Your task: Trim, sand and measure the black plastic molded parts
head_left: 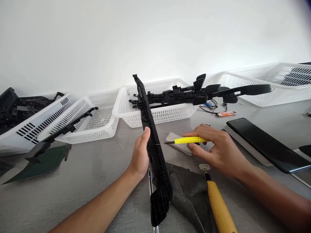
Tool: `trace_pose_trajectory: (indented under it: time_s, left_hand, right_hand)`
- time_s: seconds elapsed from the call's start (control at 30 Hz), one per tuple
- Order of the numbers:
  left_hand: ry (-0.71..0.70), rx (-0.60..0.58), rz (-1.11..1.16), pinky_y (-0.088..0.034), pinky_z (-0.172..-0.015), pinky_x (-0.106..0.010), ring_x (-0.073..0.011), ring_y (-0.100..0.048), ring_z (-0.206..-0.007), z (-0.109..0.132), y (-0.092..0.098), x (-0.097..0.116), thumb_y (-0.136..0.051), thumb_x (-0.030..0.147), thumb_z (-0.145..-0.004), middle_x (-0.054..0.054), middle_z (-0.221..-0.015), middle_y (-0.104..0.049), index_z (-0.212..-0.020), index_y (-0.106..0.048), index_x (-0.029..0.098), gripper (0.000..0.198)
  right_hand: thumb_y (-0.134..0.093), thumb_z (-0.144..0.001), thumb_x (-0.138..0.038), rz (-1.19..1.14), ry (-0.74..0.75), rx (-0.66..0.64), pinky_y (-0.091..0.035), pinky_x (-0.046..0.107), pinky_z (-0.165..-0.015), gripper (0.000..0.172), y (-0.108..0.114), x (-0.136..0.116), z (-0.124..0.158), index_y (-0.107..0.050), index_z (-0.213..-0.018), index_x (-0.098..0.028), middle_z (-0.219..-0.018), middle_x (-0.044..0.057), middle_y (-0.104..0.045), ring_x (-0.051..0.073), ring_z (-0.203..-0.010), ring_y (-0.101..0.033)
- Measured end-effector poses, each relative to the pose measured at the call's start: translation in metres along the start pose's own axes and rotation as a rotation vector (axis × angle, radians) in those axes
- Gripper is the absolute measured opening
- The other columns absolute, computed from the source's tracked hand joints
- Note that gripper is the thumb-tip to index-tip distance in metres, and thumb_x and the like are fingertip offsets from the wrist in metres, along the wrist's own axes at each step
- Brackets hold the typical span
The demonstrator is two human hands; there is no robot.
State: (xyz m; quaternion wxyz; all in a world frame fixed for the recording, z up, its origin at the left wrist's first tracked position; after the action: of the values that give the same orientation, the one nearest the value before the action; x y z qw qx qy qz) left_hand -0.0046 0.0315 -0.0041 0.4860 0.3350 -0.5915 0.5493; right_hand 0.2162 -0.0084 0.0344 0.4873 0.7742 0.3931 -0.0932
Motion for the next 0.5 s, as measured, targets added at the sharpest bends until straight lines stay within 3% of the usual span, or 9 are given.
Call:
trace_pose_trajectory:
  time_s: [0.27, 0.5]
  left_hand:
    - [-0.005, -0.032, -0.053, -0.037, -0.051, -0.027, -0.0116, -0.041, -0.053, 0.0013, -0.0002, 0.0013, -0.056, 0.076, -0.097, 0.002, -0.061, -0.05, -0.067, -0.056, 0.022, 0.062]
    - [-0.016, -0.032, -0.059, -0.037, -0.049, -0.027, -0.0126, -0.043, -0.053, 0.0008, -0.0005, 0.0019, -0.055, 0.078, -0.097, 0.001, -0.061, -0.052, -0.068, -0.06, 0.022, 0.063]
  right_hand:
    - [-0.065, -0.09, -0.021, 0.046, -0.042, 0.056, -0.048, 0.036, -0.066, 0.015, 0.0015, 0.0074, 0.0025, -0.079, -0.096, -0.024, -0.079, 0.003, -0.073, 0.023, -0.075, -0.061]
    - [-0.064, -0.085, -0.02, 0.025, -0.062, 0.062, -0.049, 0.037, -0.068, 0.018, 0.0005, 0.0094, 0.0037, -0.079, -0.094, -0.025, -0.081, 0.004, -0.075, 0.025, -0.079, -0.064]
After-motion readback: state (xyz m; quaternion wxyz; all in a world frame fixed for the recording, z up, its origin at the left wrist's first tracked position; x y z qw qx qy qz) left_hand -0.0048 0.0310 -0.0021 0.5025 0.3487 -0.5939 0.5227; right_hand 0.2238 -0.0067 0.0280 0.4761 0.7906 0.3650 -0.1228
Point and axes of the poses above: each hand's wrist, its own z-axis away from the middle knuckle, its own y-axis out of the back of the hand, x = y × z, the point moved 3 cm from there along -z, towards the middle knuckle
